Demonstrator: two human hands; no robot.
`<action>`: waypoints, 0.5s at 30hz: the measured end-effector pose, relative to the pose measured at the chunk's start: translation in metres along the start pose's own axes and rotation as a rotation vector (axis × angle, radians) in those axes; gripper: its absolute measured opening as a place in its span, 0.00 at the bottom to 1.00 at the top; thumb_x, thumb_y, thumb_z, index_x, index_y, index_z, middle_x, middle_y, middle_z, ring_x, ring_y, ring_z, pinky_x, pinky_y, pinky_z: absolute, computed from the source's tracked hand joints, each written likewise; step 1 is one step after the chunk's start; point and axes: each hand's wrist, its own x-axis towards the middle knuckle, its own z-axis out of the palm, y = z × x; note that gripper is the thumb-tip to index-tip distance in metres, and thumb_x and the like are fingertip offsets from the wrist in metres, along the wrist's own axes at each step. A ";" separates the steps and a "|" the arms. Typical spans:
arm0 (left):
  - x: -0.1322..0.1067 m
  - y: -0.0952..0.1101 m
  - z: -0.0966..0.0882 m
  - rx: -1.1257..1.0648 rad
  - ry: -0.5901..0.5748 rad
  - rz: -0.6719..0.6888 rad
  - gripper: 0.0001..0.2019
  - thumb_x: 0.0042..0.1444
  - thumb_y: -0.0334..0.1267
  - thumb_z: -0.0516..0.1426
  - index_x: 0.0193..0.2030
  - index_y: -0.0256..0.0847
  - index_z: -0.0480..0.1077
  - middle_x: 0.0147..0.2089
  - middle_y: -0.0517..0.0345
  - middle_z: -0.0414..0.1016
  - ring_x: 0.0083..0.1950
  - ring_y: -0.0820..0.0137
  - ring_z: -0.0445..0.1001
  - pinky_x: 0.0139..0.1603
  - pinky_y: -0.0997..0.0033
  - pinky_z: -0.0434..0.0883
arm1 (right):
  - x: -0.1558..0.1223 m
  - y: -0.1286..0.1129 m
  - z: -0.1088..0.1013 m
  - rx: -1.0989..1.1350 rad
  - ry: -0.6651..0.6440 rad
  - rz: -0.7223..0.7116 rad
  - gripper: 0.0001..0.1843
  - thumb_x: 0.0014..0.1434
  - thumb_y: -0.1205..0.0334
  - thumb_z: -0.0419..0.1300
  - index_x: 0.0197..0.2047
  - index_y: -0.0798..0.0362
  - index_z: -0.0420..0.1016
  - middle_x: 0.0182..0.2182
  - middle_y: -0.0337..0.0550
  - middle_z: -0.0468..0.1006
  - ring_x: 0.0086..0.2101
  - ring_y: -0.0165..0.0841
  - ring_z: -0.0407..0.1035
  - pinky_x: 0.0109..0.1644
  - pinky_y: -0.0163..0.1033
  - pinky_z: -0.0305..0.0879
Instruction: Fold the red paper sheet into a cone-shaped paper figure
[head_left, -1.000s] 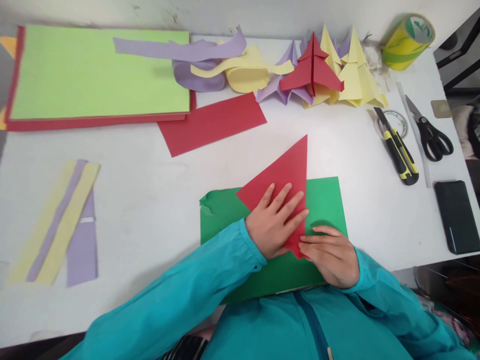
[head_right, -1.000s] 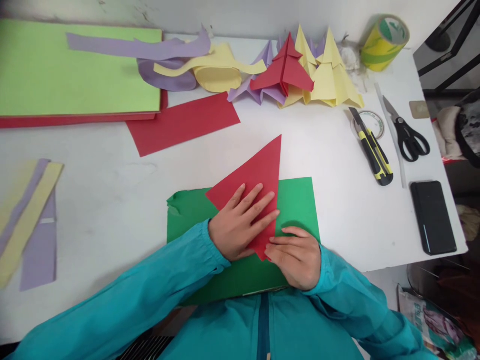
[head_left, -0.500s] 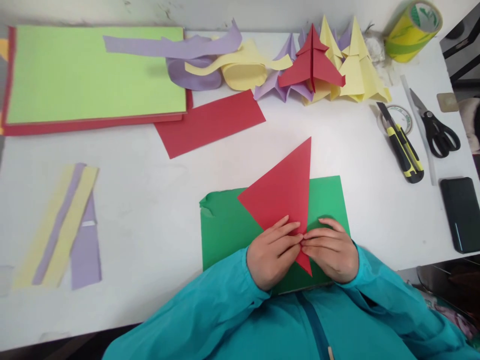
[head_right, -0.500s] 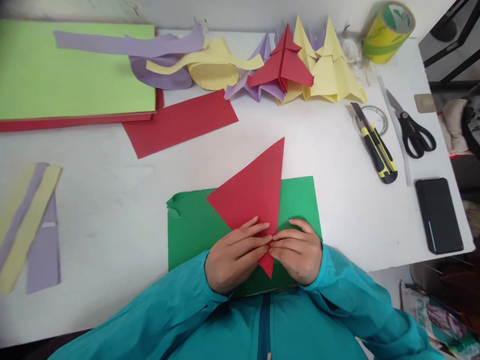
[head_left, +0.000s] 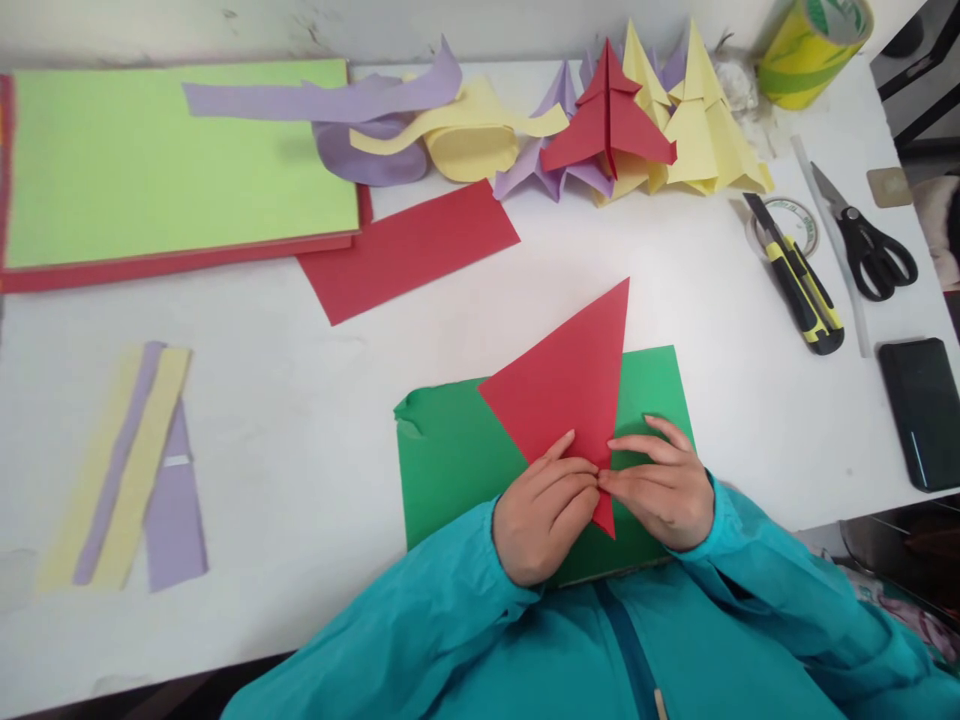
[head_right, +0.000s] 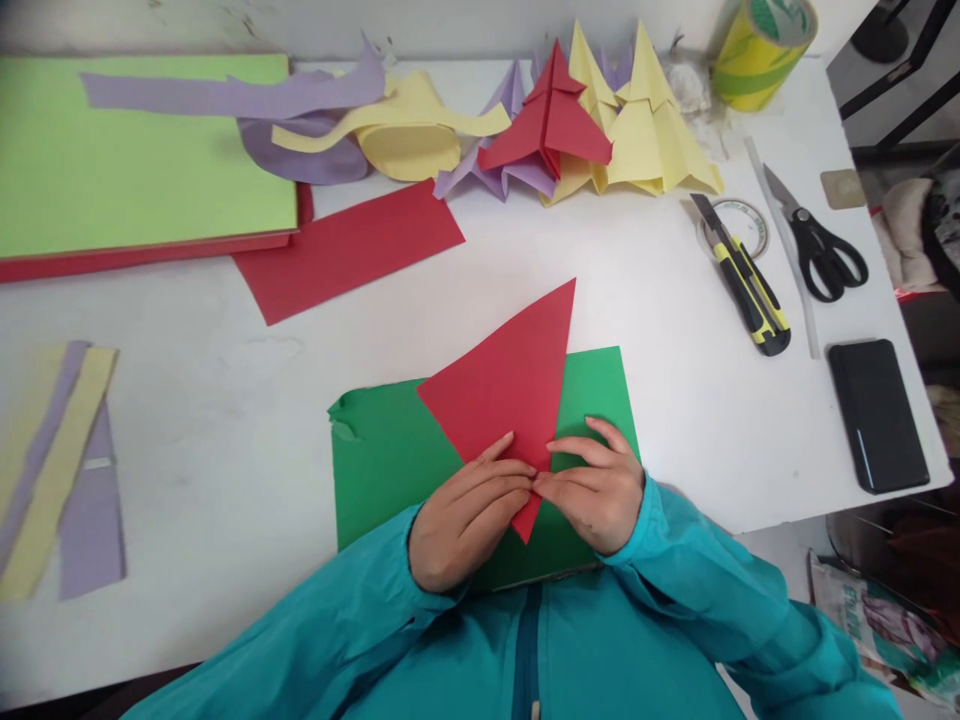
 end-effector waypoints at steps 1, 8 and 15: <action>0.001 -0.001 -0.001 0.007 -0.001 0.011 0.09 0.61 0.25 0.48 0.35 0.31 0.68 0.32 0.49 0.78 0.39 0.67 0.76 0.55 0.49 0.71 | 0.000 0.000 0.000 0.007 -0.002 0.005 0.11 0.57 0.73 0.56 0.40 0.49 0.74 0.31 0.33 0.81 0.45 0.35 0.72 0.58 0.50 0.55; 0.002 -0.008 -0.004 0.064 -0.016 0.060 0.05 0.58 0.25 0.53 0.39 0.30 0.69 0.34 0.47 0.78 0.42 0.64 0.76 0.50 0.56 0.75 | 0.000 0.002 -0.001 0.041 -0.030 0.065 0.08 0.59 0.70 0.56 0.40 0.52 0.74 0.28 0.36 0.80 0.43 0.32 0.72 0.57 0.47 0.57; 0.006 -0.010 -0.003 0.046 -0.050 0.020 0.04 0.58 0.27 0.53 0.38 0.32 0.69 0.33 0.49 0.78 0.39 0.68 0.77 0.48 0.62 0.77 | 0.000 0.001 0.000 -0.017 0.033 0.067 0.10 0.59 0.70 0.55 0.42 0.52 0.75 0.28 0.36 0.80 0.38 0.32 0.72 0.54 0.46 0.59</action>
